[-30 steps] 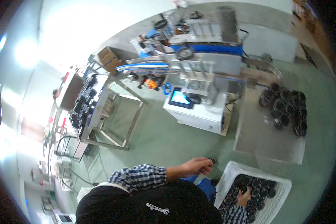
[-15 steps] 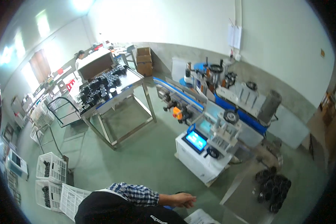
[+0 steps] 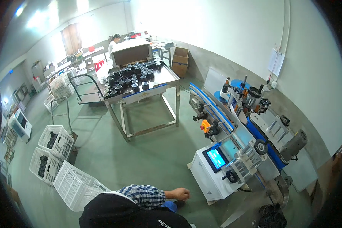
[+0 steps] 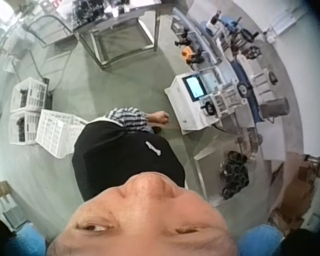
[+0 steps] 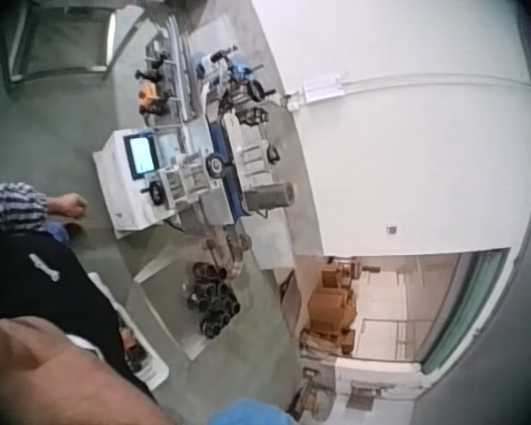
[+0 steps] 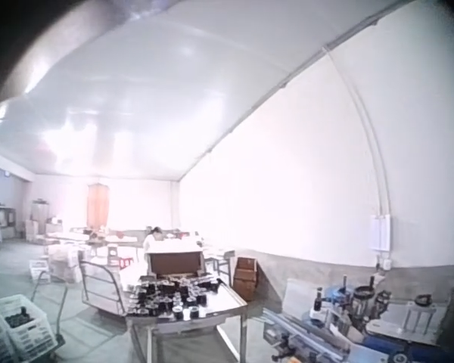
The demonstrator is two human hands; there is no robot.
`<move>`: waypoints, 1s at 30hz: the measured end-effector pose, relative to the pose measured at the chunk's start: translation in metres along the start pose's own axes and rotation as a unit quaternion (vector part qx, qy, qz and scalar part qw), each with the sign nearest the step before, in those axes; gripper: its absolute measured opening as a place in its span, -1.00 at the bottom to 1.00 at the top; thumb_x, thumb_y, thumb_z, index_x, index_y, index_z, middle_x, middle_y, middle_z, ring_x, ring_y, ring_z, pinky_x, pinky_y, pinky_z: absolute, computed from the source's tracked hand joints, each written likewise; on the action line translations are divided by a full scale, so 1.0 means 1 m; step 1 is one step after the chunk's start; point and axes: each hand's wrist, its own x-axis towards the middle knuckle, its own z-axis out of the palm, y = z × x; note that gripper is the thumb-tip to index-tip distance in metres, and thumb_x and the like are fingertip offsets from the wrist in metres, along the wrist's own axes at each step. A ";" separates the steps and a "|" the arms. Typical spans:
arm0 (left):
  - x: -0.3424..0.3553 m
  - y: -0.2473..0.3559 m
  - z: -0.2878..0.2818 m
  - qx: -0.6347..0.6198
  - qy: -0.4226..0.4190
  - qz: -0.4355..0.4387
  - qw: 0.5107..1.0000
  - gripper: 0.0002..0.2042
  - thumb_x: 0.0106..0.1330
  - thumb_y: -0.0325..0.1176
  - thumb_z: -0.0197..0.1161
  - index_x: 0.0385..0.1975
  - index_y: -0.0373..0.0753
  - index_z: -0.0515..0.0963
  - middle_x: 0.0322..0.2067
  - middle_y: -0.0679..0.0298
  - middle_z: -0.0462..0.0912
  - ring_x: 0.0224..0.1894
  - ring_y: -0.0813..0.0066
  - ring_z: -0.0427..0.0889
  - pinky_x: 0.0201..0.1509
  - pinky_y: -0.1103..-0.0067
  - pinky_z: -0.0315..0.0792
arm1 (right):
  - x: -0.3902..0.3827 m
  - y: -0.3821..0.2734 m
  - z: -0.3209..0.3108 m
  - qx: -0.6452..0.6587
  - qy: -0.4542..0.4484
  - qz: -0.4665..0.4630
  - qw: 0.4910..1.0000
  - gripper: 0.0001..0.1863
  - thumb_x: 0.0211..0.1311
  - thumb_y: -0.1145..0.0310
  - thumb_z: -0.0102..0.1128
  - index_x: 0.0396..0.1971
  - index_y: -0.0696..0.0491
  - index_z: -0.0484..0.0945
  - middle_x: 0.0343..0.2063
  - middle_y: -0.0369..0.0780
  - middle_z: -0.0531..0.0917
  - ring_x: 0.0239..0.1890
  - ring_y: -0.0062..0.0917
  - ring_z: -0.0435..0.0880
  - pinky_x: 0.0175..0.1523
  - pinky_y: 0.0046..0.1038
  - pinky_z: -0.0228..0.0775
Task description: Organizing and inspecting black plastic jars on a production line table.
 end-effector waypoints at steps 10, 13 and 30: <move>-0.112 -0.208 -0.062 0.155 0.208 -0.383 0.886 -0.70 0.15 -0.25 0.07 -0.15 -0.12 0.61 -0.08 0.13 0.60 0.01 0.15 0.53 0.11 0.33 0.39 | 0.014 -0.008 0.023 0.008 -0.019 -0.047 0.999 -0.28 0.18 -0.11 0.06 0.23 -0.06 0.08 0.24 -0.12 0.20 0.24 -0.15 0.15 0.21 0.06 0.04; -0.119 -0.211 -0.047 0.147 0.160 -0.407 0.887 -0.68 0.15 -0.24 0.08 -0.11 -0.06 0.59 -0.01 0.16 0.56 0.08 0.17 0.50 0.13 0.35 0.39 | 0.017 -0.015 0.029 0.007 -0.030 -0.068 0.997 -0.29 0.18 -0.10 0.06 0.22 -0.05 0.10 0.23 -0.12 0.21 0.23 -0.15 0.17 0.20 0.04 0.06; -0.080 -0.145 -0.012 0.183 0.022 -0.159 0.970 -0.62 0.17 -0.08 0.07 -0.22 -0.25 0.58 -0.22 0.01 0.62 -0.08 0.07 0.56 0.00 0.30 0.41 | 0.021 -0.002 0.059 0.035 -0.018 -0.095 0.995 -0.36 0.19 -0.06 0.07 0.14 0.03 0.20 0.16 -0.07 0.29 0.16 -0.15 0.26 0.16 -0.04 0.12</move>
